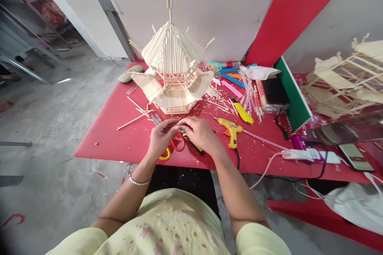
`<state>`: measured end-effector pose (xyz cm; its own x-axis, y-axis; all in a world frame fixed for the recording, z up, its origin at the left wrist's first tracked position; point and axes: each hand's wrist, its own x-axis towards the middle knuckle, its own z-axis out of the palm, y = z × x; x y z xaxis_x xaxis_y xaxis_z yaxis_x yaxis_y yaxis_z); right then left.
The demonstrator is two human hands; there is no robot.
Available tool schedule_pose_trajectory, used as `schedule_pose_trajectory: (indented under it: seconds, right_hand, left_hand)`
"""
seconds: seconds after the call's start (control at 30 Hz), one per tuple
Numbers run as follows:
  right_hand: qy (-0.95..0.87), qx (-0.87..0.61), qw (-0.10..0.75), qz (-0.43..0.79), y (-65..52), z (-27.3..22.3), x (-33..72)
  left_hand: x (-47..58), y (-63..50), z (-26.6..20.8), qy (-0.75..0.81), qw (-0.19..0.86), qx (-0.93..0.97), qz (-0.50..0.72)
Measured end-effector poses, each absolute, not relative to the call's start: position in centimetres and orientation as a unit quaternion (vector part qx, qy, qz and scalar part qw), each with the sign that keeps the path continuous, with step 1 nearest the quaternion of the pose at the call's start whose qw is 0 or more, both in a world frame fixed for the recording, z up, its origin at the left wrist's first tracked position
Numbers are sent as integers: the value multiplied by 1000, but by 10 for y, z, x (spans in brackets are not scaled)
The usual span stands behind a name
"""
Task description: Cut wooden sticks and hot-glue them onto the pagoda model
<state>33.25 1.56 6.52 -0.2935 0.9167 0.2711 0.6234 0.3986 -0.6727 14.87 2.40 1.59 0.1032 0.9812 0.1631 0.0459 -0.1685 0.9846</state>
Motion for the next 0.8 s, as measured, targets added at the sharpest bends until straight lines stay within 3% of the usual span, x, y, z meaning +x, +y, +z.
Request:
schedule_pose_trajectory:
  seconds: [0.33, 0.6, 0.8]
  right_hand:
    - [-658, -530, 472, 251, -15, 64, 309]
    - [-635, -558, 454, 281, -14, 57, 311]
    - [-615, -634, 434, 178, 53, 24, 320]
  left_hand:
    - [144, 6, 28, 410, 565, 490, 522]
    - [136, -2, 35, 434, 502, 490, 566]
    - [112, 24, 5, 477, 406, 539, 563]
